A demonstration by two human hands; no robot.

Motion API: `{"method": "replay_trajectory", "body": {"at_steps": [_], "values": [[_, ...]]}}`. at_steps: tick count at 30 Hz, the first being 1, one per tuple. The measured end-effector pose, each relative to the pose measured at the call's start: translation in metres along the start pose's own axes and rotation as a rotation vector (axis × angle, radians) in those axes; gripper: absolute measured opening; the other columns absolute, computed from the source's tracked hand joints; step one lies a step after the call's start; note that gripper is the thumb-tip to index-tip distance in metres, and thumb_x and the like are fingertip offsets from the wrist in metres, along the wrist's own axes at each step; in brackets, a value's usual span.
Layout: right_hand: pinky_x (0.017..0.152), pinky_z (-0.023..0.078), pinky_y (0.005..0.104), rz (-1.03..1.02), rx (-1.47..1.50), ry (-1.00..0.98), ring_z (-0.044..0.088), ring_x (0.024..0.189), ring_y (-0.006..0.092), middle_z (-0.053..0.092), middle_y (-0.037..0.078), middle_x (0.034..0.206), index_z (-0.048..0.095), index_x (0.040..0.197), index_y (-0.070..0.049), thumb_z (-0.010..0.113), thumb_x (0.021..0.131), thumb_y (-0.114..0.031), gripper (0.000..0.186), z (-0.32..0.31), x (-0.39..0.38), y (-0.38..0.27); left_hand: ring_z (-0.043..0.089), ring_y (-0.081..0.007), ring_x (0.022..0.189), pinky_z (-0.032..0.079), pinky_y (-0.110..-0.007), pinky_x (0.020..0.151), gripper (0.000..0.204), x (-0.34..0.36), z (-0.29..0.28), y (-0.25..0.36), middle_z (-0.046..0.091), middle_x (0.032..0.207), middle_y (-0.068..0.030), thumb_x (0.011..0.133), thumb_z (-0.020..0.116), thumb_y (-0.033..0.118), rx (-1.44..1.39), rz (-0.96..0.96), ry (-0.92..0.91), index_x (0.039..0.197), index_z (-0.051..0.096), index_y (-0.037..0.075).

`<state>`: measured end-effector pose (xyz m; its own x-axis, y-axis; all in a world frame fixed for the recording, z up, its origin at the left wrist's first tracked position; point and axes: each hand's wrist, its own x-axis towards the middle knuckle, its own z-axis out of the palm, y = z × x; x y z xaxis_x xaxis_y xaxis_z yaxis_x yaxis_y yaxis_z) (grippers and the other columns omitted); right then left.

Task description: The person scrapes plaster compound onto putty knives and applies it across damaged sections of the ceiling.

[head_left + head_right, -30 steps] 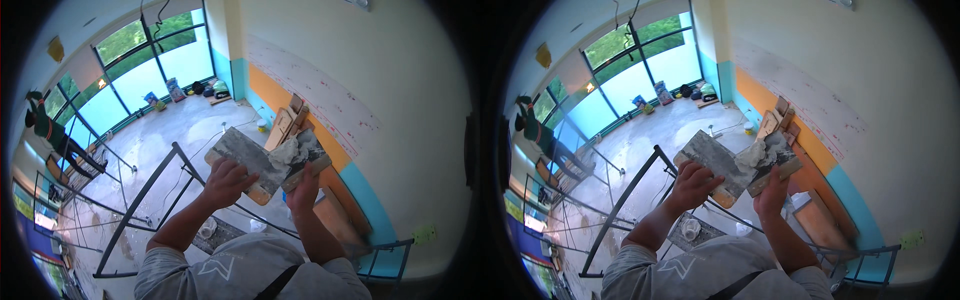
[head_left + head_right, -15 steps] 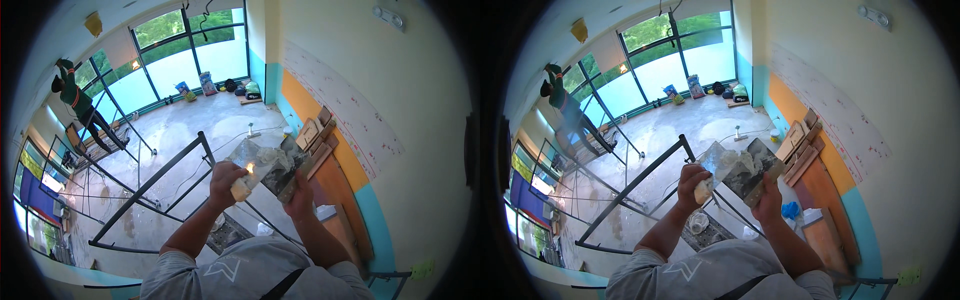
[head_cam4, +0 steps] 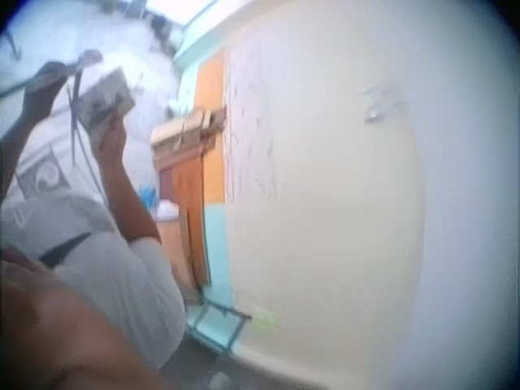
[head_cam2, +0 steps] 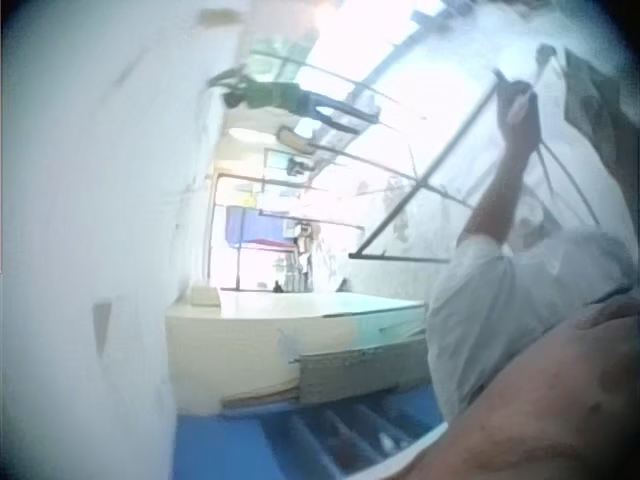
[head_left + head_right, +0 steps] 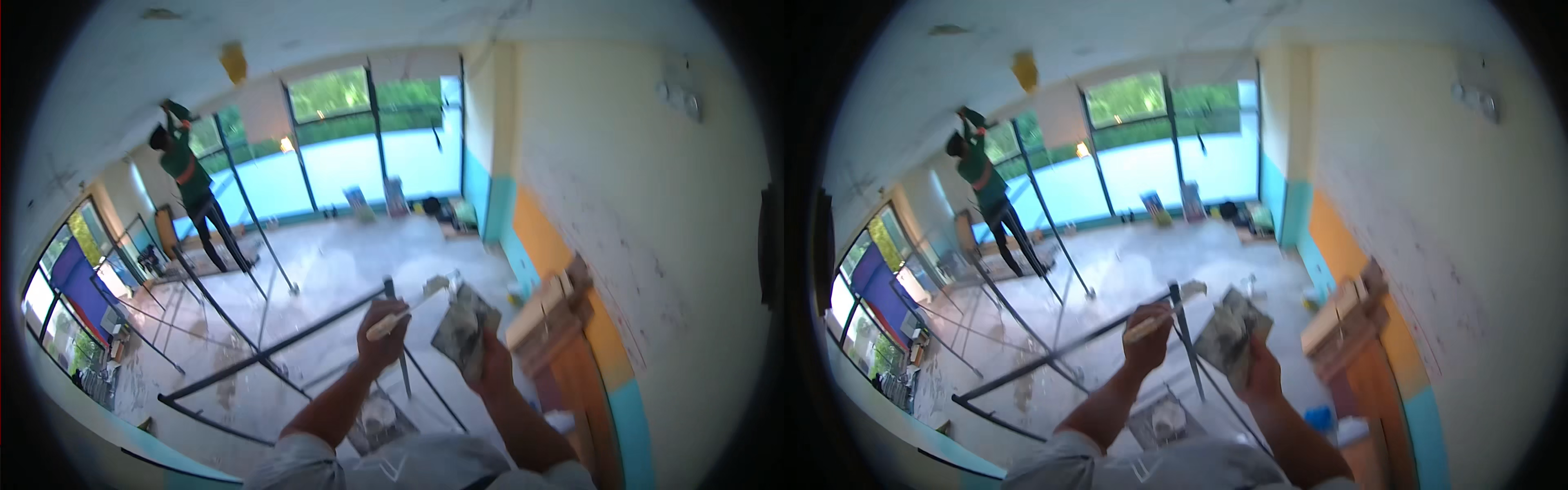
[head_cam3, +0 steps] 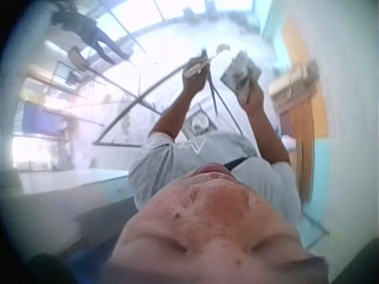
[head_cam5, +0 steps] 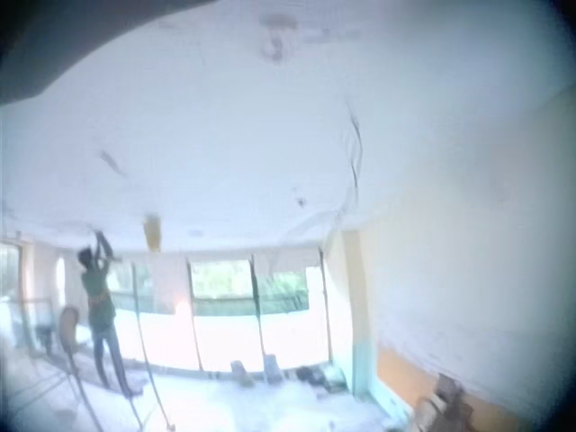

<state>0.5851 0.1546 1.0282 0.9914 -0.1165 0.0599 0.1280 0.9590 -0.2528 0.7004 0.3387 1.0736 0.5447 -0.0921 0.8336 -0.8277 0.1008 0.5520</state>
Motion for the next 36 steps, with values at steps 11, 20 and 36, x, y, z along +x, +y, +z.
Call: {"method": "replay_trajectory", "body": {"at_steps": [11, 20, 36], "values": [[0.099, 0.046, 0.0390, -0.189, -0.779, -0.144, 0.054, 0.118, 0.0269, 0.052, 0.012, 0.132, 0.043, 0.134, -0.005, 0.045, 0.099, -0.027, 0.042, 0.082, 0.064, 0.038, 0.066, -0.0267, 0.082, 0.051, -0.037, 0.073, 0.031, 0.147, -0.066, 0.087, 0.066, 0.088, -0.0141, 0.086, 0.068, 0.028, 0.310, -0.037, 0.245, 0.098, 0.060, 0.001], [0.102, 0.044, 0.0421, -0.034, -0.086, -0.270, 0.052, 0.119, 0.0277, 0.051, 0.013, 0.129, 0.037, 0.138, -0.006, 0.038, 0.102, -0.028, 0.042, 0.150, 0.070, 0.045, 0.064, -0.0239, 0.082, 0.050, -0.032, 0.073, 0.018, 0.100, -0.080, 0.042, 0.064, 0.089, -0.0124, 0.082, 0.071, 0.010, 0.540, 0.080, 0.094, 0.094, 0.060, 0.003], [0.098, 0.046, 0.0428, -0.221, -0.362, -0.148, 0.054, 0.117, 0.0270, 0.051, 0.010, 0.129, 0.035, 0.139, -0.009, 0.048, 0.099, -0.024, 0.044, 0.128, 0.048, 0.046, 0.064, -0.0258, 0.083, 0.052, -0.034, 0.074, 0.034, 0.063, -0.093, 0.011, 0.061, 0.094, -0.0137, 0.076, 0.067, -0.008, 0.511, 0.353, -0.050, 0.103, 0.052, 0.006]]}}
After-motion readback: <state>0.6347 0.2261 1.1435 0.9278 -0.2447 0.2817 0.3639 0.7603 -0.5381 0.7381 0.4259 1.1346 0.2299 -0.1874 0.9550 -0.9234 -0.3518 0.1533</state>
